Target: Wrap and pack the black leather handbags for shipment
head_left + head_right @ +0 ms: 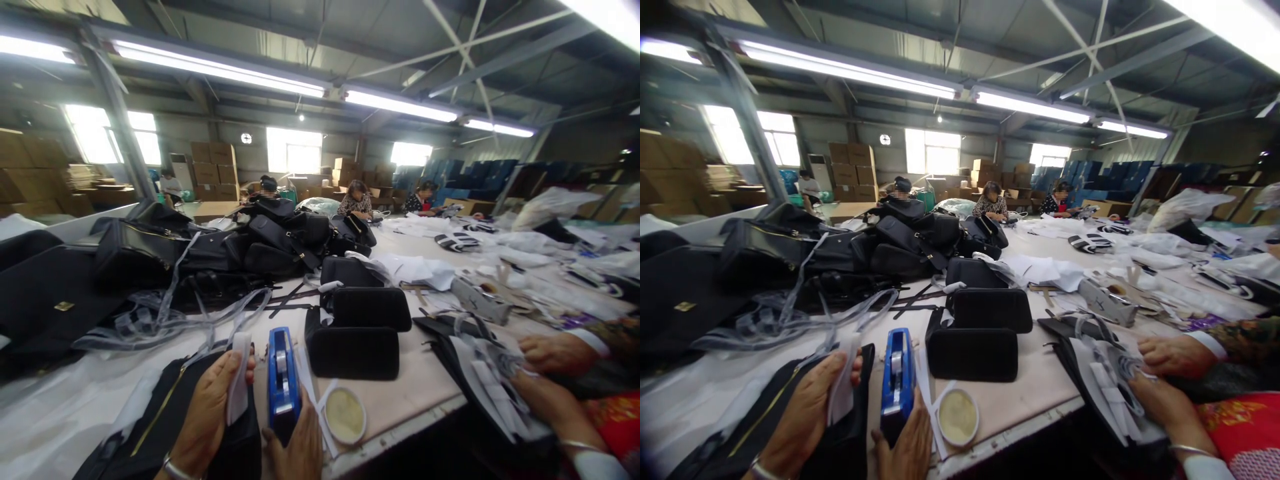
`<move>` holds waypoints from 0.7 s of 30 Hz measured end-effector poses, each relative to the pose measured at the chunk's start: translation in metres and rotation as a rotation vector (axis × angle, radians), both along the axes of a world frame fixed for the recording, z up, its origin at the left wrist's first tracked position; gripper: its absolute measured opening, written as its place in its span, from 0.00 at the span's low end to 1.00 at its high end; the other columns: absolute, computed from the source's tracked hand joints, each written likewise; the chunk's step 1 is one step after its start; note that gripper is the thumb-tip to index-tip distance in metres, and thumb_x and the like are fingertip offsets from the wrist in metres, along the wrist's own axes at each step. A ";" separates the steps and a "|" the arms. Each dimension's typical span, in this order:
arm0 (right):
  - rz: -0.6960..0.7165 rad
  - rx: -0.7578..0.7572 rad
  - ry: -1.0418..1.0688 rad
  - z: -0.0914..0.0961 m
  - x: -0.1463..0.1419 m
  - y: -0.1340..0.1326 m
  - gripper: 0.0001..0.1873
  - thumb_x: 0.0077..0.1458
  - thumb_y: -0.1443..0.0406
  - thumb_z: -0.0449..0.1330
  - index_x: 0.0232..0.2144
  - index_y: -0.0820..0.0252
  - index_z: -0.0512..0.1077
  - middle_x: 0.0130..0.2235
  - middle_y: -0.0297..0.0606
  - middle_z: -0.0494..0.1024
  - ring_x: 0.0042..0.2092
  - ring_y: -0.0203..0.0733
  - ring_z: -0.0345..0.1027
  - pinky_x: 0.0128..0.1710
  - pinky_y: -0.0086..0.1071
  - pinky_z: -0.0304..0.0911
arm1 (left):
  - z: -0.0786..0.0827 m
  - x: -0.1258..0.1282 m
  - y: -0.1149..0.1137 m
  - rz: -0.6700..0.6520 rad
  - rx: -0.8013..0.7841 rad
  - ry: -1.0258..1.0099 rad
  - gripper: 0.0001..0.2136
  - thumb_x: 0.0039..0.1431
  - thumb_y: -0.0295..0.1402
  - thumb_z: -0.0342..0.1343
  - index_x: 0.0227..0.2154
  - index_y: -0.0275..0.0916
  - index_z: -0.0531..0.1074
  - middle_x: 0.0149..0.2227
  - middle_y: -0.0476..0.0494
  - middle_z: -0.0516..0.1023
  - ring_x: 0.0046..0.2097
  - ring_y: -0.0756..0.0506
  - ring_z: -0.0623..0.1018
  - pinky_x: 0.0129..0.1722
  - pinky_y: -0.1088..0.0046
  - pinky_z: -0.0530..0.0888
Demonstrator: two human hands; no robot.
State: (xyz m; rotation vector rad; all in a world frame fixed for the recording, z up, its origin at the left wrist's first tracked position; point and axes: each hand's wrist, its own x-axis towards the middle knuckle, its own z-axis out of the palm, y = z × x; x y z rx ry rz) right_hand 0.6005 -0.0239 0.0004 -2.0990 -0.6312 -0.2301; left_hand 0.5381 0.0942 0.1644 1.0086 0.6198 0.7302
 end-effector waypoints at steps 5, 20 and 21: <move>-0.029 -0.003 -0.045 -0.003 0.006 -0.003 0.37 0.52 0.47 0.60 0.57 0.60 0.57 0.53 0.54 0.71 0.53 0.61 0.65 0.52 0.50 0.61 | -0.005 0.000 0.002 0.030 0.003 -0.001 0.17 0.52 0.42 0.64 0.39 0.34 0.76 0.31 0.46 0.79 0.31 0.50 0.77 0.31 0.79 0.77; -0.024 -0.130 -0.212 0.007 0.019 -0.016 0.30 0.57 0.47 0.51 0.51 0.64 0.66 0.46 0.56 0.75 0.49 0.62 0.68 0.47 0.50 0.64 | -0.012 0.011 0.000 0.004 0.032 -0.003 0.14 0.53 0.42 0.62 0.34 0.34 0.74 0.29 0.49 0.76 0.28 0.52 0.74 0.29 0.81 0.74; -0.024 -0.129 -0.212 0.008 0.018 -0.015 0.30 0.57 0.47 0.51 0.51 0.64 0.66 0.46 0.56 0.75 0.49 0.62 0.68 0.47 0.50 0.64 | -0.011 0.011 -0.001 0.005 0.037 -0.003 0.14 0.53 0.42 0.62 0.33 0.34 0.74 0.29 0.49 0.76 0.28 0.52 0.74 0.29 0.81 0.74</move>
